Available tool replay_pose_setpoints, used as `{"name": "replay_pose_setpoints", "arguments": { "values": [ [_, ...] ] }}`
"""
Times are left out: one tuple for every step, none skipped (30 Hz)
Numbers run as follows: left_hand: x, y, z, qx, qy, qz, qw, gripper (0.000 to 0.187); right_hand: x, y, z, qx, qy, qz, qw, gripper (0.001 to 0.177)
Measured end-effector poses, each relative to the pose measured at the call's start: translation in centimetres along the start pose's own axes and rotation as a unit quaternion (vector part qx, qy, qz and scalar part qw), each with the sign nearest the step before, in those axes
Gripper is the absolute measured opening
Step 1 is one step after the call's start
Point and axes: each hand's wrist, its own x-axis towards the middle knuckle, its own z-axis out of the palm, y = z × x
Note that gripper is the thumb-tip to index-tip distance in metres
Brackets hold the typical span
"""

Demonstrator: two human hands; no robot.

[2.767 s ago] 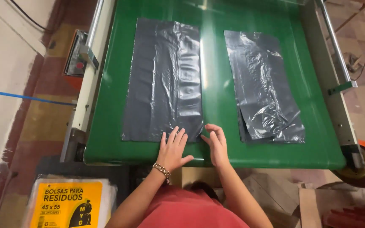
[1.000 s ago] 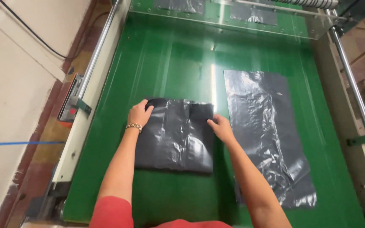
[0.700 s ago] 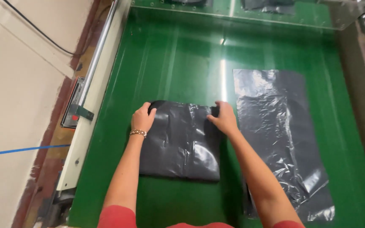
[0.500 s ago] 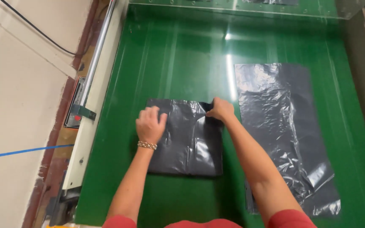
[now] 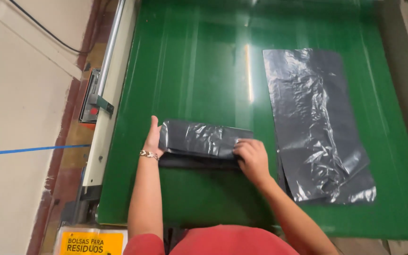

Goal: Folding plastic bags coming off a conveyor belt and placing them into a storage crate.

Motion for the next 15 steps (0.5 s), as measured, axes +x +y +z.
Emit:
{"name": "replay_pose_setpoints", "arguments": {
  "values": [
    [-0.1,-0.6,-0.8,0.001,-0.003,-0.001,1.000,0.084,-1.2,-0.4,0.3,-0.003,0.001,0.002,1.000,0.032],
    [-0.2,-1.0,-1.6,0.018,0.024,0.025,0.999,0.065,-2.3,-0.8,0.7,-0.017,0.002,-0.002,1.000,0.032],
    [-0.3,-1.5,-2.4,0.035,0.051,0.052,0.997,0.048,-3.4,-1.1,1.0,-0.031,0.002,-0.006,0.999,0.033],
    [2.2,-2.6,-4.8,0.038,0.047,0.053,0.997,0.048,-3.9,-1.1,1.2,-0.034,0.006,-0.005,0.999,0.033],
    [4.8,-3.7,-7.2,0.097,0.061,0.101,0.988,0.045,-4.5,-1.1,1.4,-0.042,-0.006,-0.005,0.999,0.034],
    [7.4,-4.7,-9.4,0.156,0.073,0.149,0.974,0.046,-5.0,-1.2,1.5,-0.050,-0.018,-0.003,0.999,0.035],
    [4.5,-4.3,-7.7,0.159,0.069,0.150,0.973,0.046,-5.3,-1.3,1.6,-0.053,-0.014,-0.002,0.998,0.035],
    [1.6,-4.0,-5.9,0.262,0.084,0.211,0.938,0.057,-5.4,-1.4,1.7,-0.046,-0.024,0.013,0.999,0.034],
    [-1.2,-3.6,-4.1,0.361,0.097,0.270,0.887,0.070,-5.6,-1.4,1.7,-0.040,-0.033,0.027,0.998,0.033],
    [-3.1,-3.9,-3.9,0.362,0.093,0.273,0.886,0.070,-5.8,-1.4,1.9,-0.043,-0.028,0.028,0.998,0.033],
    [-5.0,-4.2,-3.7,0.502,0.094,0.374,0.774,0.068,-5.9,-1.3,2.0,-0.042,-0.034,0.034,0.998,0.033],
    [-6.8,-4.5,-3.5,0.621,0.090,0.460,0.629,0.066,-6.0,-1.2,2.0,-0.042,-0.039,0.042,0.997,0.033],
    [-8.0,-4.9,-3.9,0.620,0.084,0.464,0.626,0.066,-6.3,-1.2,2.3,-0.047,-0.034,0.045,0.997,0.033],
    [-8.9,-5.0,-4.2,0.718,0.070,0.496,0.482,0.063,-6.2,-1.1,2.6,-0.075,-0.037,0.046,0.995,0.030],
    [-9.8,-5.2,-4.4,0.793,0.056,0.514,0.322,0.060,-6.2,-0.9,2.9,-0.102,-0.040,0.047,0.993,0.027]
  ]
}}
